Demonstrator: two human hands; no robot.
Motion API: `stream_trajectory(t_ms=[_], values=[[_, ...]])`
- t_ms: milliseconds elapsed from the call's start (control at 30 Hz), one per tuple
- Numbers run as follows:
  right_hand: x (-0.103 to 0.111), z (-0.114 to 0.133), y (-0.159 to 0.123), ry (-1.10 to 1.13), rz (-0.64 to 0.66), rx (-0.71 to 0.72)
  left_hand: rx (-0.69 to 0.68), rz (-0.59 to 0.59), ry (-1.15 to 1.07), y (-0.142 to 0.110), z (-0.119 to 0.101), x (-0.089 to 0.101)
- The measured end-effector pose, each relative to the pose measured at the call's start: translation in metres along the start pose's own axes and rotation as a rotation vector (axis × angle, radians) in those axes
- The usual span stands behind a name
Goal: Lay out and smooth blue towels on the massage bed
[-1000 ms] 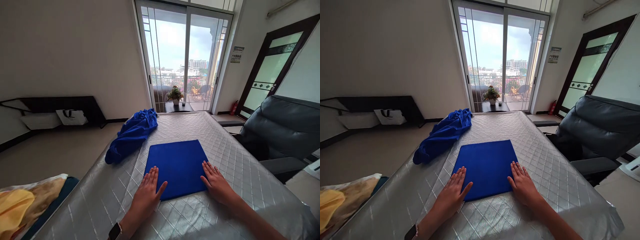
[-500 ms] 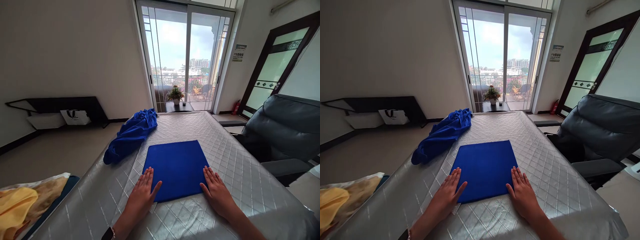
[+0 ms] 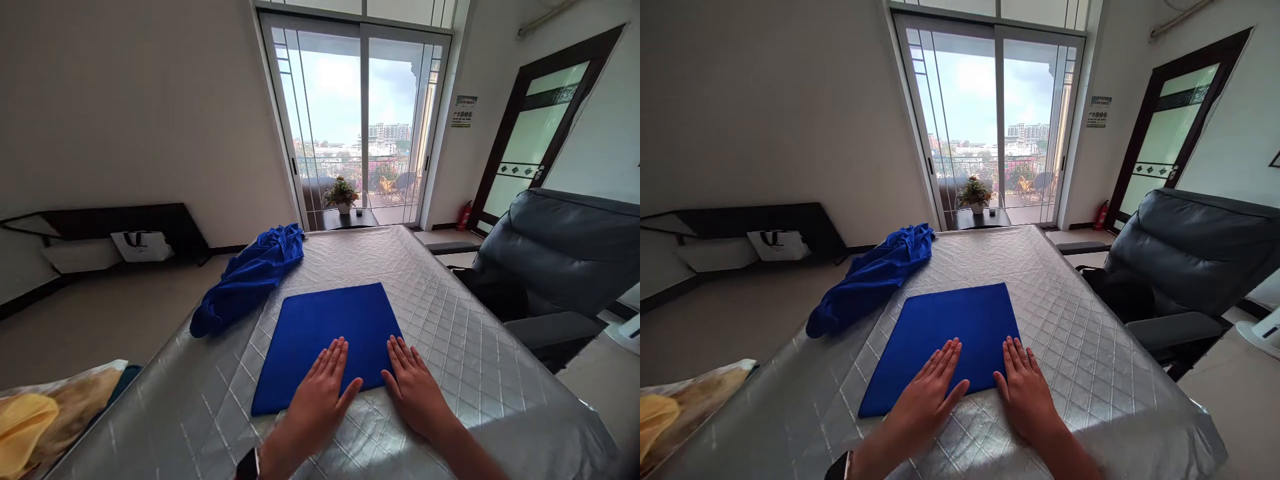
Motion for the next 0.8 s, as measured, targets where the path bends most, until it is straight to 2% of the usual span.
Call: stream_trajectory(t_ms=[67,133,200,267,400,567,800], values=[[0.0,0.0,0.0,-0.011,0.002,0.012,-0.105,0.032,-0.038,0.022,-0.036,-0.004],[-0.001,-0.001,0.0,-0.032,0.008,0.033,-0.15,0.068,-0.071,0.042,-0.062,-0.009],[-0.002,-0.002,0.0,-0.046,0.008,0.05,-0.149,0.089,-0.098,0.057,-0.076,-0.014],[-0.003,-0.002,0.001,-0.048,0.0,0.06,-0.131,0.085,-0.119,0.064,-0.08,-0.019],[-0.003,-0.002,0.0,-0.038,0.006,0.056,-0.11,0.065,-0.121,0.058,-0.074,-0.026],[-0.002,-0.002,-0.001,-0.014,0.018,0.026,-0.083,0.032,-0.079,0.041,-0.056,-0.031],[-0.002,-0.001,0.0,-0.022,0.007,0.013,0.024,0.042,-0.008,0.002,-0.009,-0.022]])
Point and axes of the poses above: each hand's wrist, its own y-axis towards the middle knuckle, its own x-axis out of the back of the hand, z = x × y, the point moved 2 cm from there along y, towards the middle knuckle, and after that the axes turned 2 degrees about -z, right-handed, at the moved point
